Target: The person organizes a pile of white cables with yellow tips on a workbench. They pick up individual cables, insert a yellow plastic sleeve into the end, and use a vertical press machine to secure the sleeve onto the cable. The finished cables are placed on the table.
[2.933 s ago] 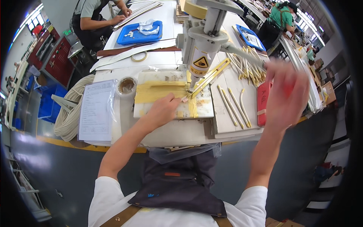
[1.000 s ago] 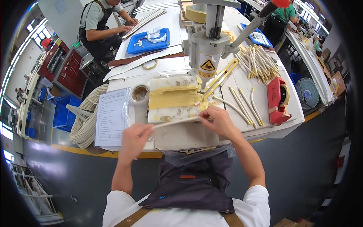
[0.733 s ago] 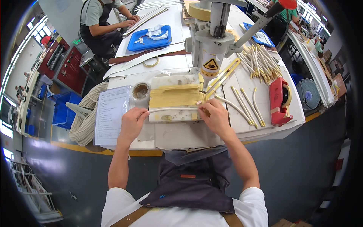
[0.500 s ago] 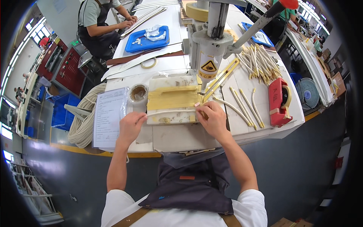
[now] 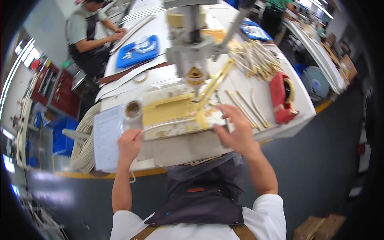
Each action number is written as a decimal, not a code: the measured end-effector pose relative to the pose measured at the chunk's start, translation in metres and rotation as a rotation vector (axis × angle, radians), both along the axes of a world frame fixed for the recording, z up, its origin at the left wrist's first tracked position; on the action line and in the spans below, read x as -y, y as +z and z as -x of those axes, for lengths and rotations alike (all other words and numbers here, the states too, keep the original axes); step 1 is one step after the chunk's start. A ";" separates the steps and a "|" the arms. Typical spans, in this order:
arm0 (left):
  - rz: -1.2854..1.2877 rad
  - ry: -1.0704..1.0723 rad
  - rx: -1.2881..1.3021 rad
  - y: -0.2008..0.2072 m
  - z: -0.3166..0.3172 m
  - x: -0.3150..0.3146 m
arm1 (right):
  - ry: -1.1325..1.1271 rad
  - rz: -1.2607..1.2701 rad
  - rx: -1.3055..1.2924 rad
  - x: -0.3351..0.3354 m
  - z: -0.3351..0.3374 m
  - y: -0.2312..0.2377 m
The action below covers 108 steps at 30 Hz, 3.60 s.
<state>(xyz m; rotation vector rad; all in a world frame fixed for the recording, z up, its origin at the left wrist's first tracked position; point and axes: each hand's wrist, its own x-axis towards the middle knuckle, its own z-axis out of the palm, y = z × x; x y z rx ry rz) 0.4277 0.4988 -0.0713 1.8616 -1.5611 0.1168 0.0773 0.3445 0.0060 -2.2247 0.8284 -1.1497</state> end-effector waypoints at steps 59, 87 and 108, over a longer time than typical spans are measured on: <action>-0.079 -0.422 -0.967 0.045 0.201 -0.021 | 0.151 -0.451 -0.045 -0.097 0.027 -0.015; 0.243 -0.539 -0.669 0.053 0.213 -0.021 | 0.288 -0.059 -0.229 -0.086 0.042 0.033; -0.987 -0.929 -2.150 0.039 0.207 -0.012 | 0.337 -0.187 0.334 -0.089 0.051 -0.036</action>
